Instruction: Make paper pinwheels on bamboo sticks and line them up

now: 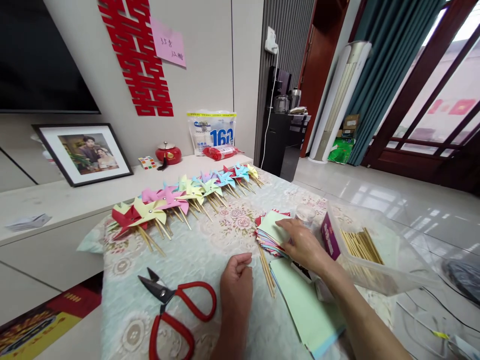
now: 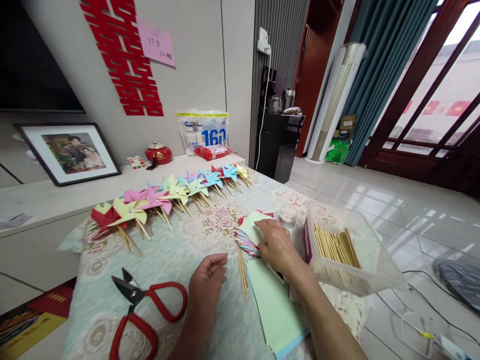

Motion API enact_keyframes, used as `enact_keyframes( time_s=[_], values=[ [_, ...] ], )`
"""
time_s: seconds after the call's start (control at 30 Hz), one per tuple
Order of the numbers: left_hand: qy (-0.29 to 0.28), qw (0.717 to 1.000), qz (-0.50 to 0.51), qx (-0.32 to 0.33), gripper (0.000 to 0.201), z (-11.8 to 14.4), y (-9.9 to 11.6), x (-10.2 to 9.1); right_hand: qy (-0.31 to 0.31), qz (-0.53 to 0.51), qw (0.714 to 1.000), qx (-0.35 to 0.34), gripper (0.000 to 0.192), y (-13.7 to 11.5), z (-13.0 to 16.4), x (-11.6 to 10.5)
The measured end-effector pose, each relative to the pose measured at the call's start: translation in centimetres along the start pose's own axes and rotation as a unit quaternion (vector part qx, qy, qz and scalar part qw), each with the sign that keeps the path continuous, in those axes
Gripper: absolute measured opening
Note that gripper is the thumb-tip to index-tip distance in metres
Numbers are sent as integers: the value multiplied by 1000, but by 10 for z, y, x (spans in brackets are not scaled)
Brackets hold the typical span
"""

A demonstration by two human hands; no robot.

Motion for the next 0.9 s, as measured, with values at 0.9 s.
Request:
enact_keyframes(
  time_s=[0.9],
  values=[
    [-6, 1000, -26, 6, 30, 0, -1, 1, 5, 41, 998, -42, 41, -4, -2, 1]
  ],
)
Point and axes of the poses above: each hand's wrist, its own z-axis away from the middle knuckle, its own x-axis out of the palm, y = z × x, the point moved 10 cm from there along -z, towards the middle knuckle, and after that the axes turned 5 degrees about y, right-handed, at the moved point
